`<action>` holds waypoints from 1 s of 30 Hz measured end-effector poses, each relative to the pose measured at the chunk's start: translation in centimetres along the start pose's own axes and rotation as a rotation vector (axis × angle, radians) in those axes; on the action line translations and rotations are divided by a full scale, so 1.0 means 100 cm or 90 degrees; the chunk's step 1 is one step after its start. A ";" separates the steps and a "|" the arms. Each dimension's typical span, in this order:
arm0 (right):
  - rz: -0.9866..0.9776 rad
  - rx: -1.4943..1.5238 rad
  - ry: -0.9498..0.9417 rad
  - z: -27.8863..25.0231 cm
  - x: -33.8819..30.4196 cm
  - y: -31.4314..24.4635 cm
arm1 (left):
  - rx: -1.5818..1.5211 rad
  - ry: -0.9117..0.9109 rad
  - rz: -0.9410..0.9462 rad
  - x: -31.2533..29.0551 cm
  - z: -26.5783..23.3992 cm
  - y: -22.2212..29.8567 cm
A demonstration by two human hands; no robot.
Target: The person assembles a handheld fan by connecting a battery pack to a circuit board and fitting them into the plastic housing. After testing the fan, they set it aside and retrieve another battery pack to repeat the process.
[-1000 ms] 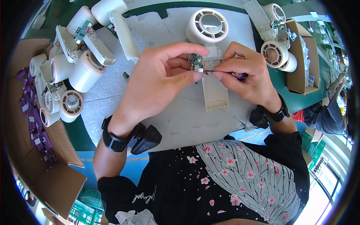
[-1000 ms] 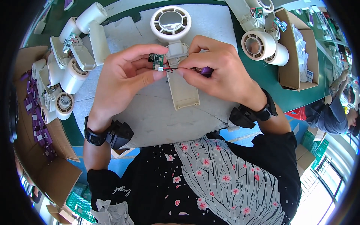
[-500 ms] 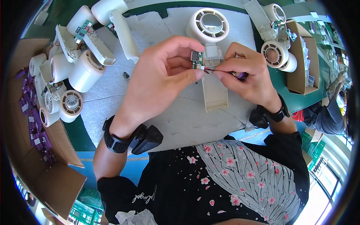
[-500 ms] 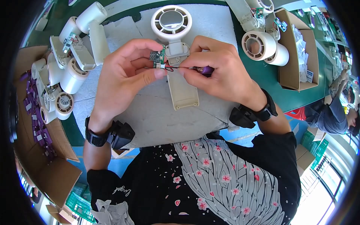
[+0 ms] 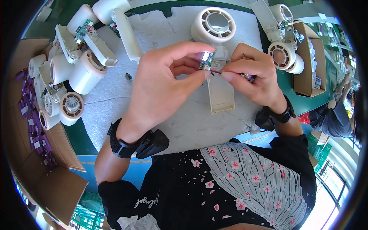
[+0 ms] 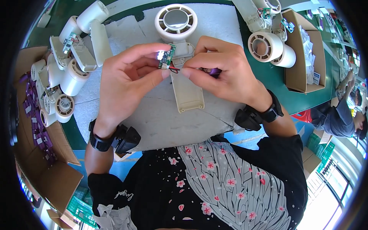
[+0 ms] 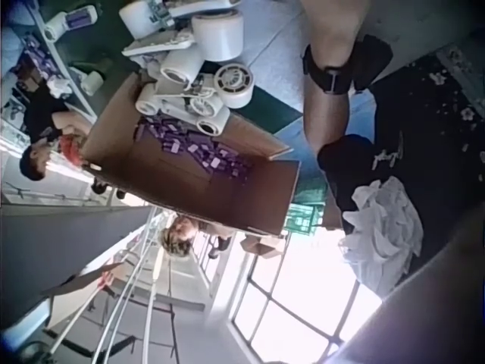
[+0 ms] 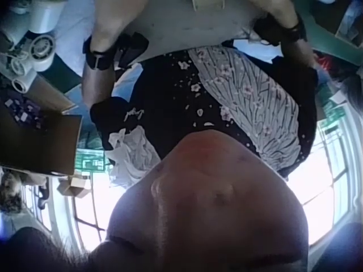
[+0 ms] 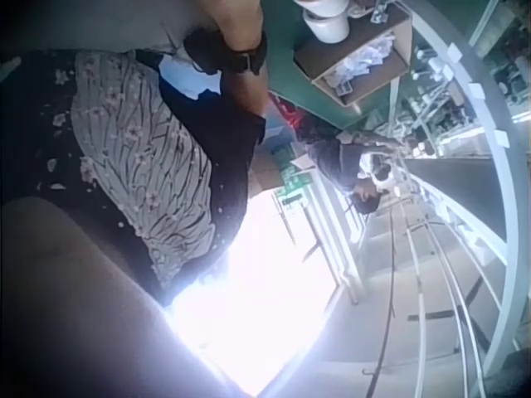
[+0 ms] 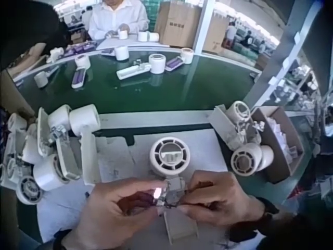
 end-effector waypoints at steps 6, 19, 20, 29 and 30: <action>0.081 0.009 0.037 0.004 -0.004 -0.008 | 0.148 -0.016 0.095 -0.001 0.005 0.003; -0.027 -0.129 0.150 0.008 0.002 -0.008 | 0.182 -0.002 0.131 0.000 0.001 -0.005; -0.028 -0.129 0.150 0.008 0.002 -0.008 | 0.178 -0.004 0.139 0.000 0.001 -0.005; 0.004 -0.129 0.140 0.007 0.002 -0.008 | 0.267 0.009 0.203 0.000 0.002 -0.004; -0.011 -0.133 0.144 0.007 0.003 -0.008 | 0.276 0.010 0.213 0.000 0.002 -0.004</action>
Point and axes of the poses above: each hand's wrist, its own x-axis towards the middle knuckle, its own z-axis out of the palm, y = z × x, the point moved 3 cm from there along x, towards the middle knuckle, and after that the axes turned 15 degrees about -x, right-handed, at the moved point
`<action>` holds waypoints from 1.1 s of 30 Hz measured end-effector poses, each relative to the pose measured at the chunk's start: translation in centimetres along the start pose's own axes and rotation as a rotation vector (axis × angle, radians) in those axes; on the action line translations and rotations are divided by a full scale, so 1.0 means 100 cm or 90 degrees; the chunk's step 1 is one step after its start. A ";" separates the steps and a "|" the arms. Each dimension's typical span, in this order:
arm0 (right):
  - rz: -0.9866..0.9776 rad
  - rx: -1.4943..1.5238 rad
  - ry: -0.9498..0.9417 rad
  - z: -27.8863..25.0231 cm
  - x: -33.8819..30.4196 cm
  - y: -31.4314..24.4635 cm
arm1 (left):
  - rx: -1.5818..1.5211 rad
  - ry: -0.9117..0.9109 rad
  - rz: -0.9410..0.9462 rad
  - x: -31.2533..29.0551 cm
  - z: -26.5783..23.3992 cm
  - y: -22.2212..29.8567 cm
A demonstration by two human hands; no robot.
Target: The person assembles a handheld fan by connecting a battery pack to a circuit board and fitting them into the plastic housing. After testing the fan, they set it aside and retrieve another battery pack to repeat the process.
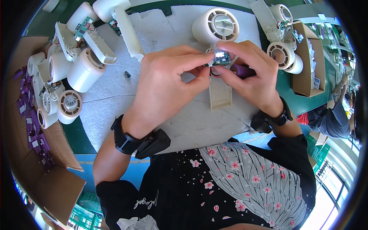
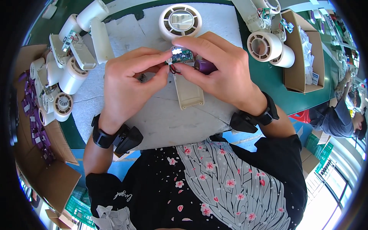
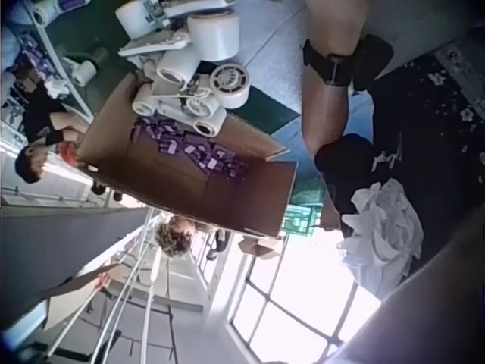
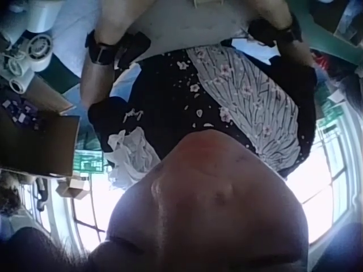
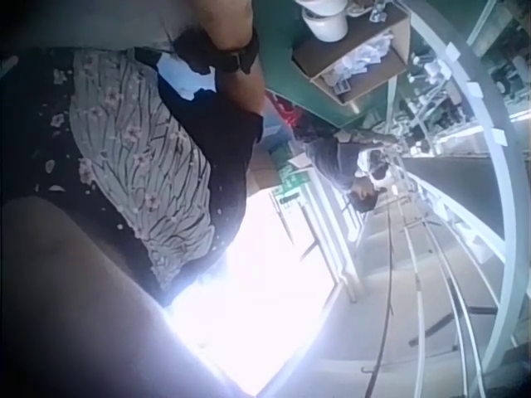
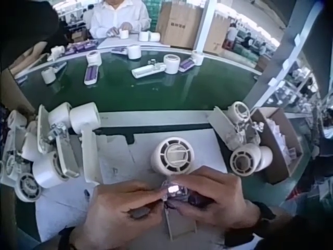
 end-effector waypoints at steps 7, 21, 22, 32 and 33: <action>0.014 0.005 0.006 -0.002 0.003 -0.002 | 0.060 -0.007 0.032 0.000 0.000 0.003; 0.004 0.000 0.015 0.003 -0.002 0.000 | 0.059 0.003 0.050 -0.002 0.001 0.002; 0.004 -0.001 0.015 0.002 -0.001 -0.001 | 0.057 0.001 0.045 -0.002 0.001 0.000; 0.158 0.094 -0.053 0.002 -0.001 0.000 | -0.004 0.028 -0.008 -0.003 0.016 -0.006; 0.159 0.096 -0.057 0.002 -0.001 0.000 | -0.005 0.033 -0.011 -0.004 0.017 -0.007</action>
Point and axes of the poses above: each hand's wrist, its own x-axis towards the middle knuckle, its own z-axis out of the palm, y = z × x, the point moved 3 cm from there along x, towards the middle knuckle, and after that the axes turned 15 degrees about -x, right-handed, at the moved point
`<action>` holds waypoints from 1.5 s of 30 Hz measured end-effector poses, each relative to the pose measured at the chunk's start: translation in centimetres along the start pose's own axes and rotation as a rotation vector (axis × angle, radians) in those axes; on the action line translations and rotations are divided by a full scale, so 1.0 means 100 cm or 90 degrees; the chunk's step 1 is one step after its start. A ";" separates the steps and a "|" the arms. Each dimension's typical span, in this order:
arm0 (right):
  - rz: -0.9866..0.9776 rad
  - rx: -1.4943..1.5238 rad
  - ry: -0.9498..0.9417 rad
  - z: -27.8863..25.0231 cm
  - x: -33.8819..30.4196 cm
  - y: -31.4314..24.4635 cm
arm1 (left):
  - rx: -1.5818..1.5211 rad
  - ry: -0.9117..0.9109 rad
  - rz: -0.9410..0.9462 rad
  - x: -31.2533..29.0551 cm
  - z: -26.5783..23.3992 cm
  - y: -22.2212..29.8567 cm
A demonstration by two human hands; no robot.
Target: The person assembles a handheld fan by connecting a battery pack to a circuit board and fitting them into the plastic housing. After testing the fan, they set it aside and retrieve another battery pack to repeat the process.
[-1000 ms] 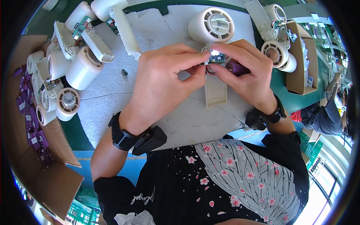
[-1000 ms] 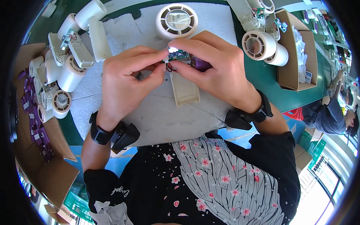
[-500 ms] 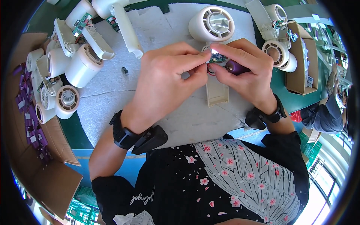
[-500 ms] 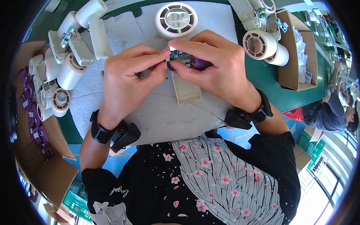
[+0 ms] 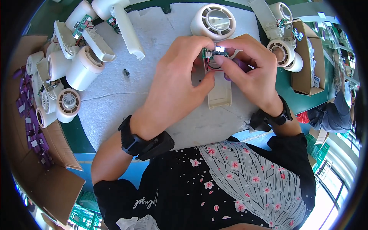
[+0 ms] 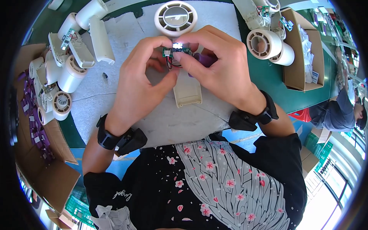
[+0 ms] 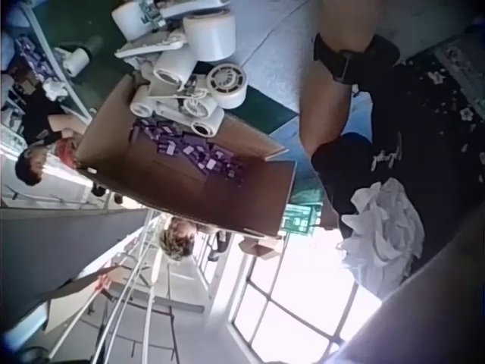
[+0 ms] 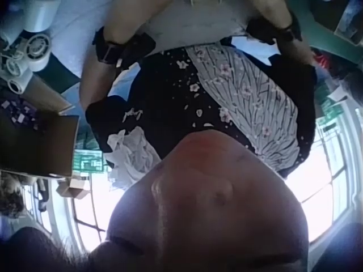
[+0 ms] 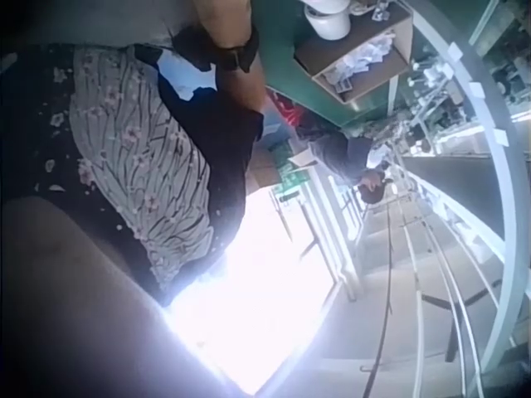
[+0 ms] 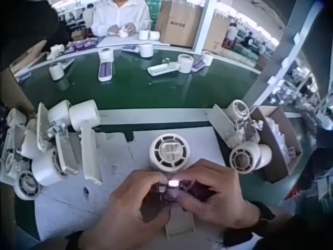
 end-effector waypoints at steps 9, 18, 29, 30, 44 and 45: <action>0.029 -0.041 -0.058 -0.002 -0.001 0.003 | 0.020 -0.026 -0.024 -0.002 0.000 -0.002; -0.045 -0.051 -0.058 -0.005 0.003 0.000 | -0.142 -0.105 -0.143 0.003 -0.011 -0.005; -0.065 -0.121 0.014 -0.006 -0.001 -0.011 | -0.143 -0.004 -0.108 0.004 -0.006 -0.008; -0.078 -0.129 0.021 -0.005 -0.002 -0.010 | -0.143 -0.002 -0.108 0.004 -0.007 -0.007; -0.049 -0.120 0.010 -0.006 0.002 -0.010 | -0.116 -0.079 -0.125 0.006 -0.012 -0.001; -0.058 -0.126 0.031 -0.006 0.002 -0.010 | -0.114 -0.088 -0.125 0.007 -0.011 -0.002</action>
Point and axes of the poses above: each hand's wrist, its own x-axis towards the middle knuckle, its own z-axis out of the palm, y = z × x, the point moved 3 cm from there along x, towards the middle knuckle, and after that the axes turned 15 degrees about -x, right-handed, at the moved point
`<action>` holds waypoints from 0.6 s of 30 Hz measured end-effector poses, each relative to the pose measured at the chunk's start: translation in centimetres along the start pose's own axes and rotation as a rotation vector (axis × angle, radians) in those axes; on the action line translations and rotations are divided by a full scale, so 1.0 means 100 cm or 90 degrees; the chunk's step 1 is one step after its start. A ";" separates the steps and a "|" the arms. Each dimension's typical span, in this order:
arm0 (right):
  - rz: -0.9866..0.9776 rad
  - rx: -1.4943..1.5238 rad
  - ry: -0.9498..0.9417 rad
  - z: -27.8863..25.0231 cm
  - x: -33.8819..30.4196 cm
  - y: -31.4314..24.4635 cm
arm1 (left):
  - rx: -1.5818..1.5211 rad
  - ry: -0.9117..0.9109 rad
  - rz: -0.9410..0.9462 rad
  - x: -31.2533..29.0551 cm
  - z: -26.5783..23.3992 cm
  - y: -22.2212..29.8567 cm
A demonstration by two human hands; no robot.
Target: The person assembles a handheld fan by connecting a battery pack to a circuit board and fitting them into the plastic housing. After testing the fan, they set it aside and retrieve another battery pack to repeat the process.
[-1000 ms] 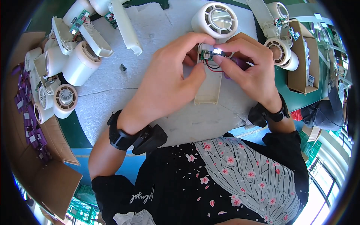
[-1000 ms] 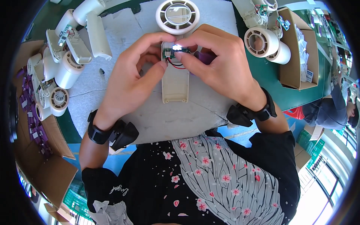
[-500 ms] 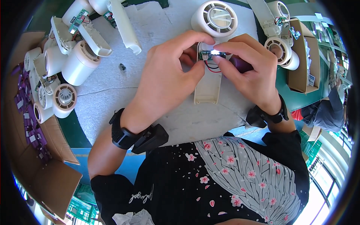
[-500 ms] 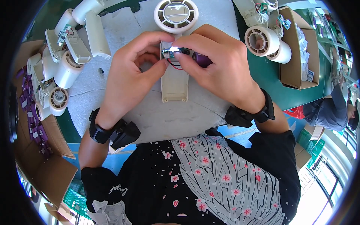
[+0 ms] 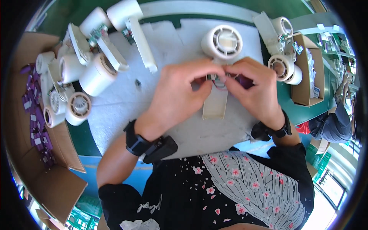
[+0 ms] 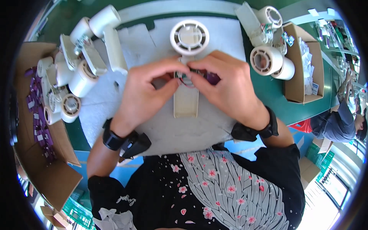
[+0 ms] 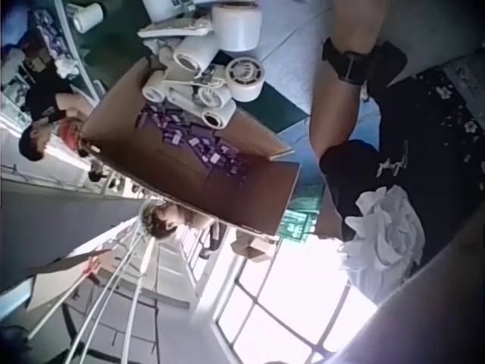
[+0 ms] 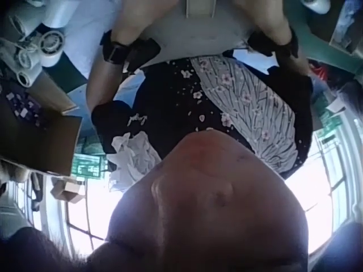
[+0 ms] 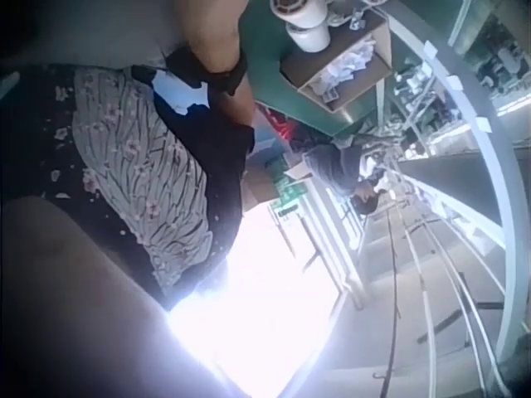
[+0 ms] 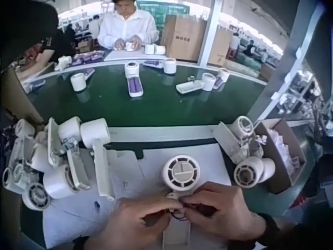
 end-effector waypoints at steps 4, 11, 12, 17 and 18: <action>0.097 0.058 -0.053 0.001 -0.001 0.004 | 0.080 0.001 -0.029 -0.001 0.001 0.004; 0.150 0.231 -0.383 -0.009 0.002 0.011 | 0.095 -0.011 0.034 0.003 0.001 0.011; 0.146 0.229 -0.381 -0.009 0.001 0.013 | 0.086 -0.018 0.022 0.003 0.000 0.010; -0.023 0.203 -0.325 -0.018 -0.003 0.019 | 0.089 -0.008 0.055 0.004 -0.002 0.009; 0.004 0.220 -0.305 -0.019 -0.004 0.020 | 0.089 0.008 0.054 0.004 -0.004 0.008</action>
Point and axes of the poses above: each hand's wrist, its own x-axis towards the middle knuckle, its own z-axis out of the palm, y = z × x, the point moved 3 cm from there along x, towards the middle knuckle, and after that the axes turned 15 degrees about -x, right-handed, at the moved point
